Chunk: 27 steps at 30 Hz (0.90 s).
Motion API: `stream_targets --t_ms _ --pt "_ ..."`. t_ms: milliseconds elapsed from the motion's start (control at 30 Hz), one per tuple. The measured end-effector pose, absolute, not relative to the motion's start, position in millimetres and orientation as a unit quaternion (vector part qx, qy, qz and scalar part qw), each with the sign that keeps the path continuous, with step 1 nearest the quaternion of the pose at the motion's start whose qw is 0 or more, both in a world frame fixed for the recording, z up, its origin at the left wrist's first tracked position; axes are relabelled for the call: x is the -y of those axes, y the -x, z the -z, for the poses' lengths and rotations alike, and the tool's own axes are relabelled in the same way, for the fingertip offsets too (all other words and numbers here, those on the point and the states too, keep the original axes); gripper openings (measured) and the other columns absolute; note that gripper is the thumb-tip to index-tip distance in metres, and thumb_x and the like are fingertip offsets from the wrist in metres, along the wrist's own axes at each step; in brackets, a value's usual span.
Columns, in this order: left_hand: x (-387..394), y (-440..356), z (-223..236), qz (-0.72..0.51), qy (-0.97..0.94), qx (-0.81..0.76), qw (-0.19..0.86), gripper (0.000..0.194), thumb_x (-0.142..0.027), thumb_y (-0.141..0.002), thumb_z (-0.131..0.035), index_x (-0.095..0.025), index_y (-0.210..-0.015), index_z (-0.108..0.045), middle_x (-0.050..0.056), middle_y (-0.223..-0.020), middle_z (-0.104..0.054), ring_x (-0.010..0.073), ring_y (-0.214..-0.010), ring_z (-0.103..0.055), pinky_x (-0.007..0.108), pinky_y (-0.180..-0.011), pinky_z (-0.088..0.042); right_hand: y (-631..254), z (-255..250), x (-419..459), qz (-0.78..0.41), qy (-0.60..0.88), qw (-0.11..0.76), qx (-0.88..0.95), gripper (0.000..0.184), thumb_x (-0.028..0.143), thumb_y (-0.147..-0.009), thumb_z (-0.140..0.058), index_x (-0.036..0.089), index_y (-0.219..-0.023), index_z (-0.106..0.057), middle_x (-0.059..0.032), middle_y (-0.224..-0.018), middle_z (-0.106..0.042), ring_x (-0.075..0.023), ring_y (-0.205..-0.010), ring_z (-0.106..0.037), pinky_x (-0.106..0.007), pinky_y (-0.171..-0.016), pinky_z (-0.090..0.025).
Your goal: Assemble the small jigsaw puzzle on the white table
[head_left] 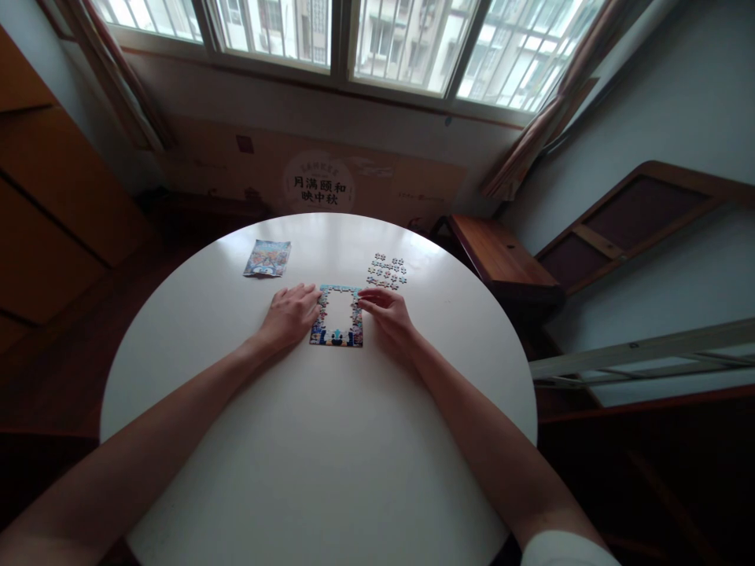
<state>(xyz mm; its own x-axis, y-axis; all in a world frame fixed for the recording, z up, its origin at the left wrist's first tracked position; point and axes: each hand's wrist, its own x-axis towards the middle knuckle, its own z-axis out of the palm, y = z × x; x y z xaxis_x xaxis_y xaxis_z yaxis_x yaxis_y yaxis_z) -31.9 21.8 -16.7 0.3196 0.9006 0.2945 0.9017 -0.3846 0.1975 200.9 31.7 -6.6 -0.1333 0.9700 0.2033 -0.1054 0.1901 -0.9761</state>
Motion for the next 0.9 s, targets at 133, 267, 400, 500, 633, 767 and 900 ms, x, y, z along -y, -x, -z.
stream_targets --t_ms 133,267,400,500,633,767,900 --pt "-21.5 32.1 17.0 0.18 0.813 0.554 0.003 0.04 -0.037 -0.095 -0.038 -0.027 -0.128 -0.057 0.005 -0.143 -0.052 0.0231 -0.134 -0.043 0.043 -0.111 -0.029 -203.3 10.2 -35.2 -0.521 0.402 0.527 0.537 0.032 0.037 -0.056 -0.081 0.021 -0.083 -0.074 -0.0022 -0.08 -0.073 -0.017 -0.075 -0.067 -0.035 -0.075 -0.055" --pt "-20.2 31.6 14.9 0.172 0.81 0.561 0.0 0.039 -0.036 -0.095 -0.039 -0.028 -0.129 -0.057 0.004 -0.143 -0.052 0.0226 -0.134 -0.043 0.042 -0.111 -0.029 -203.8 11.3 -35.0 -0.528 0.397 0.521 0.54 0.024 0.035 -0.059 -0.079 0.02 -0.077 -0.072 -0.0006 -0.072 -0.071 -0.0149 -0.066 -0.065 -0.032 -0.067 -0.055" --pt "-19.9 31.0 13.0 0.173 0.812 0.557 -0.002 0.04 -0.036 -0.095 -0.039 -0.025 -0.129 -0.058 0.005 -0.143 -0.052 0.0235 -0.133 -0.043 0.043 -0.11 -0.03 -202.9 10.4 -34.5 -0.511 0.389 0.532 0.552 0.025 0.036 -0.059 -0.081 0.02 -0.075 -0.072 -0.0008 -0.073 -0.07 -0.015 -0.068 -0.066 -0.032 -0.069 -0.055" --pt "-20.0 30.7 11.8 0.17 0.813 0.557 0.002 0.041 -0.036 -0.094 -0.041 -0.024 -0.129 -0.058 0.006 -0.142 -0.053 0.024 -0.133 -0.044 0.042 -0.109 -0.031 -202.0 11.8 -35.5 -0.496 0.384 0.535 0.566 0.03 0.037 -0.058 -0.082 0.02 -0.081 -0.075 -0.0022 -0.078 -0.072 -0.0155 -0.074 -0.066 -0.032 -0.074 -0.055" --pt "-20.4 30.8 12.3 0.175 0.812 0.556 0.003 0.04 -0.036 -0.094 -0.041 -0.025 -0.129 -0.058 0.006 -0.141 -0.053 0.0241 -0.133 -0.045 0.043 -0.109 -0.031 -201.2 14.1 -35.9 -0.501 0.372 0.538 0.567 0.026 0.038 -0.059 -0.082 0.02 -0.076 -0.075 -0.0029 -0.08 -0.072 -0.0158 -0.076 -0.065 -0.032 -0.075 -0.054" --pt "-21.4 31.1 14.8 0.183 0.811 0.556 -0.001 0.04 -0.036 -0.094 -0.042 -0.027 -0.128 -0.059 0.005 -0.141 -0.054 0.0246 -0.132 -0.045 0.044 -0.109 -0.031 -201.9 14.7 -35.3 -0.49 0.369 0.525 0.59 0.025 0.04 -0.062 -0.082 0.019 -0.073 -0.073 -0.0028 -0.076 -0.07 -0.0148 -0.072 -0.063 -0.03 -0.069 -0.052" --pt "-21.3 31.1 15.3 0.179 0.814 0.552 0.008 0.04 -0.036 -0.094 -0.041 -0.024 -0.129 -0.058 0.006 -0.141 -0.054 0.0247 -0.133 -0.044 0.044 -0.109 -0.031 -203.3 16.4 -36.6 -0.475 0.364 0.496 0.629 0.027 0.044 -0.065 -0.079 0.019 -0.074 -0.073 -0.0033 -0.076 -0.068 -0.0138 -0.069 -0.061 -0.027 -0.062 -0.048"
